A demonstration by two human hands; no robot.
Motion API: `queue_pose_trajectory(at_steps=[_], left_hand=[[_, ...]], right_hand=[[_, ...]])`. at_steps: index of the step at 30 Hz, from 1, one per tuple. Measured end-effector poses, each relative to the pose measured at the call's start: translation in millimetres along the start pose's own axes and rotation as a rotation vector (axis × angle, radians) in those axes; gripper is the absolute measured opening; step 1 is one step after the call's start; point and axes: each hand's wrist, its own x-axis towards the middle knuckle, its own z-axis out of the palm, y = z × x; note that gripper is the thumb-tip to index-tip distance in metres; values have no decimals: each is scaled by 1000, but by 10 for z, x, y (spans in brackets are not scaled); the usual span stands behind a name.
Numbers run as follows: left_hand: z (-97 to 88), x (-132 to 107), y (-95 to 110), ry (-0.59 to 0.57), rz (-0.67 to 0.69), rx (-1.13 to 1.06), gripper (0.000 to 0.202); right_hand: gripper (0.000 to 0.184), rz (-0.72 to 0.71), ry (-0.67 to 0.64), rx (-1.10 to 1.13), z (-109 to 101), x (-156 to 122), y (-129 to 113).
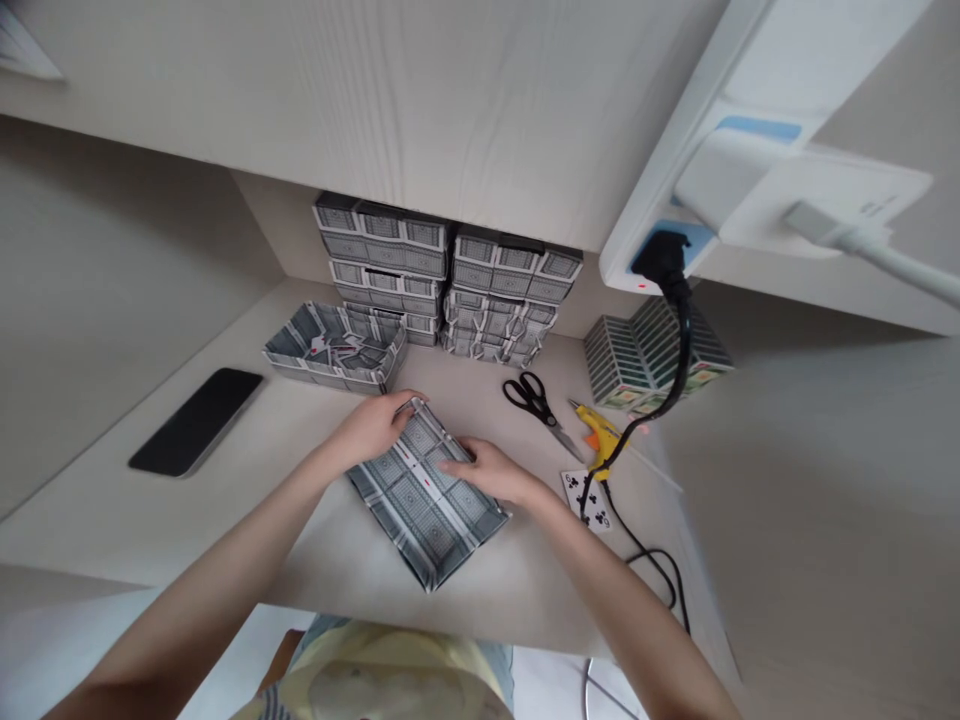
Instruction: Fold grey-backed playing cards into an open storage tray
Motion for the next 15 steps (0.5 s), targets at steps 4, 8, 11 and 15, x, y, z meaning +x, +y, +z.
queue_pose_trajectory(at_steps=[4, 8, 11, 15], left_hand=[[34, 5, 16, 0, -16, 9, 29], [48, 11, 58, 7, -24, 61, 31], [57, 2, 101, 5, -20, 130, 33], [61, -47, 159, 0, -4, 161, 38]], right_hand=[[38, -99, 109, -169, 57, 18, 72], [34, -155, 136, -264, 74, 38, 64], [33, -161, 159, -309, 72, 52, 59], [38, -148, 157, -322, 65, 53, 71]])
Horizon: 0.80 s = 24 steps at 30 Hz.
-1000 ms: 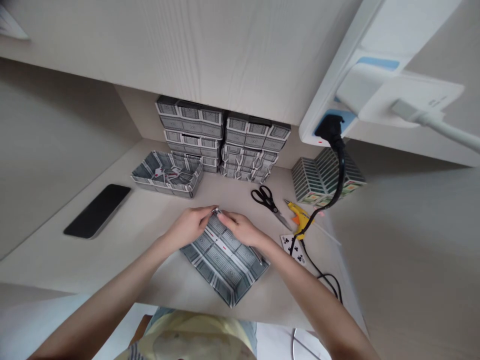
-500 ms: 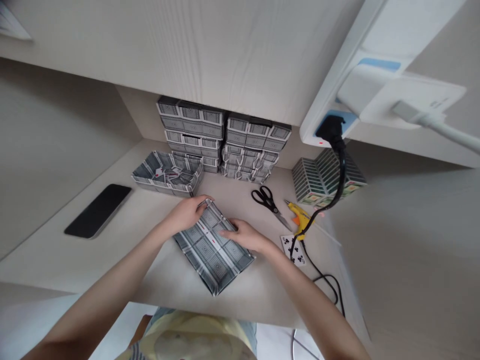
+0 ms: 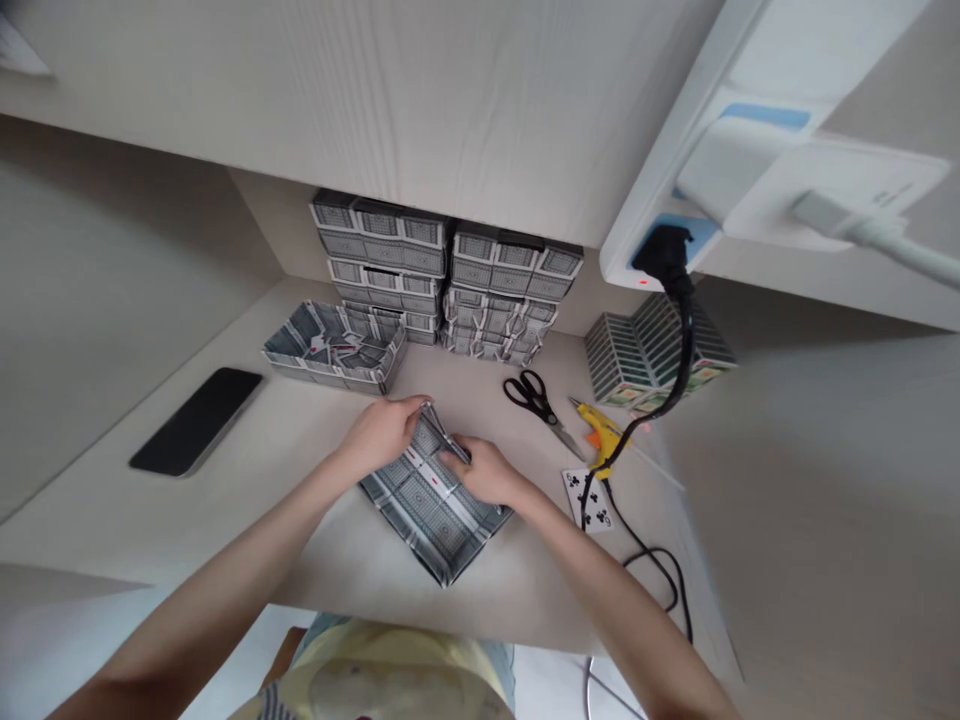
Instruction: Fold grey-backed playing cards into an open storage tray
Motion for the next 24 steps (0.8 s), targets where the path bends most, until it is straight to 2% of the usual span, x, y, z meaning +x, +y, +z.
queue_pose_trajectory(at_steps=[3, 6, 8, 11, 14, 16, 18, 22, 23, 24], left_hand=[[-11, -44, -18, 1, 49, -136, 42], [-32, -65, -88, 8, 124, -411, 45], [-67, -63, -118, 44, 114, -544, 46], [-174, -62, -81, 157, 56, -598, 47], [-300, -98, 14, 251, 103, -651, 54], [-339, -154, 62, 236, 165, -734, 62], [-313, -232, 84, 191, 200, -849, 69], [-94, -393, 103, 18, 269, -1160, 84], [-23, -421, 114, 2, 274, -1210, 82], [49, -443, 130, 34, 247, -1228, 74]], right_hand=[[44, 45, -24, 99, -34, -27, 2], [48, 99, -82, 278, -114, -58, -48], [51, 81, -53, 277, -185, -72, -135], [54, -32, 153, -23, -287, -93, -351], [57, -174, 307, -464, -346, -137, -583], [58, -229, 361, -740, -349, -170, -667], [59, -250, 376, -925, -323, -193, -667], [60, -257, 350, -999, -223, -216, -534], [60, -261, 350, -985, -197, -221, -507], [59, -269, 353, -966, -174, -227, -489]])
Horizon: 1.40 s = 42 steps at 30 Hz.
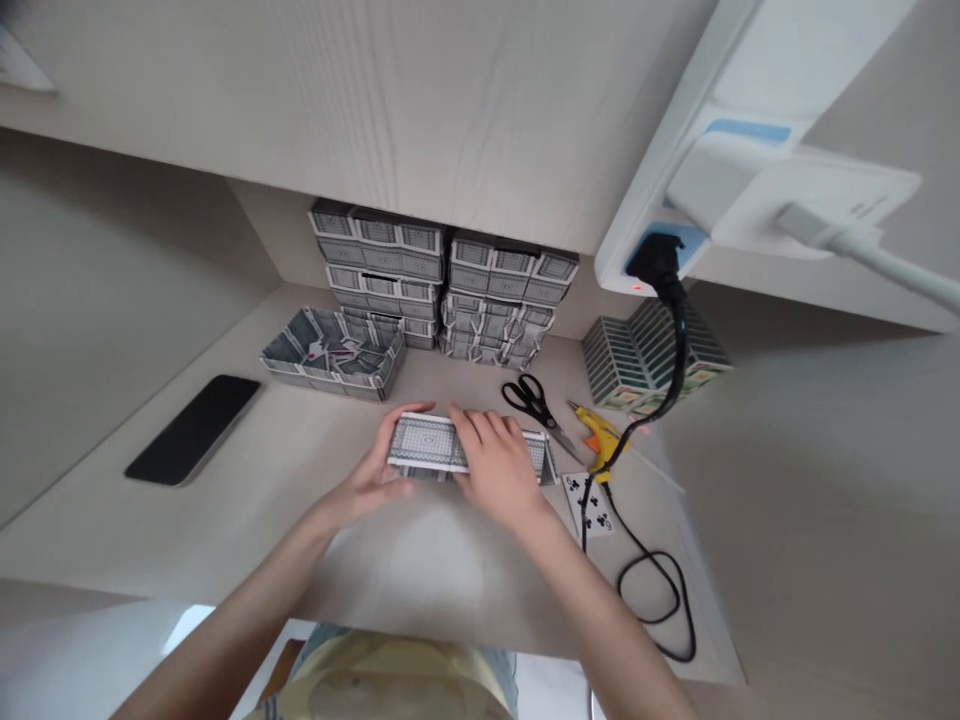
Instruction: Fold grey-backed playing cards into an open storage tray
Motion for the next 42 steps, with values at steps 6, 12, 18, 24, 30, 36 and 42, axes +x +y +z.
queue_pose_trajectory(at_steps=[6, 12, 18, 24, 30, 36, 42], left_hand=[[177, -73, -262, 345, -5, 172, 39], [114, -117, -322, 366, 49, 468, 41], [59, -105, -283, 324, 64, 682, 41], [78, -75, -159, 268, 38, 644, 43], [78, 80, 210, 218, -131, 718, 36], [-116, 297, 251, 62, -357, 693, 59], [-243, 229, -12, 3, -355, 302, 49]], right_hand=[[53, -52, 57, 120, 16, -58, -89], [50, -146, 83, 101, 50, -93, -114], [50, -148, 66, 90, 81, -85, -139], [50, -119, 59, 100, 62, -67, -153], [45, -14, 45, 414, 29, -29, -190], [39, 174, -185, 1080, 195, 157, 20], [45, 274, -371, 1343, 325, 234, 195]])
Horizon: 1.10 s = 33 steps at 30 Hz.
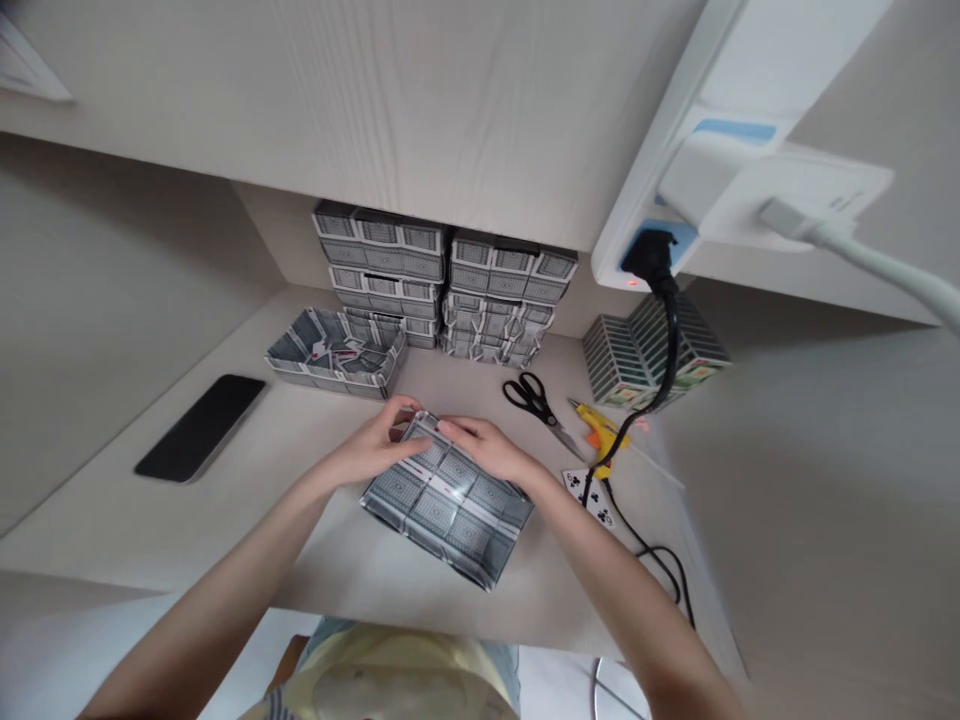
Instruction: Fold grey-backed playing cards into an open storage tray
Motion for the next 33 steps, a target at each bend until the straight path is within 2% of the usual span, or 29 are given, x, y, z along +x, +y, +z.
queue_pose_trajectory(at_steps=[4, 10, 14, 17, 19, 21, 23, 25, 33], left_hand=[[2, -7, -89, 8, 32, -125, 35], [43, 17, -147, 28, -9, -181, 37], [72, 23, -165, -1, 40, -101, 35], [79, 22, -183, -24, 118, 59, 32], [86, 17, -200, 39, 161, 239, 26], [101, 6, -215, 157, 145, 394, 20], [119, -9, -222, 252, 97, 439, 23], [133, -22, -214, 279, 80, 428, 30], [60, -11, -100, -7, 126, 681, 29]], right_hand=[[48, 9, 35, 24, 18, 18, 45], [46, 30, 60, 70, 53, 21, 106], [46, 54, 38, 25, 80, 15, 156], [49, 68, 9, -13, 94, 11, 177], [49, 61, -13, -21, 92, 13, 178], [49, 48, -25, -41, 82, 22, 177], [49, 53, -30, -79, 69, 36, 183], [50, 73, -37, -124, 56, 52, 200], [46, 66, -131, -180, 12, 73, 233]])
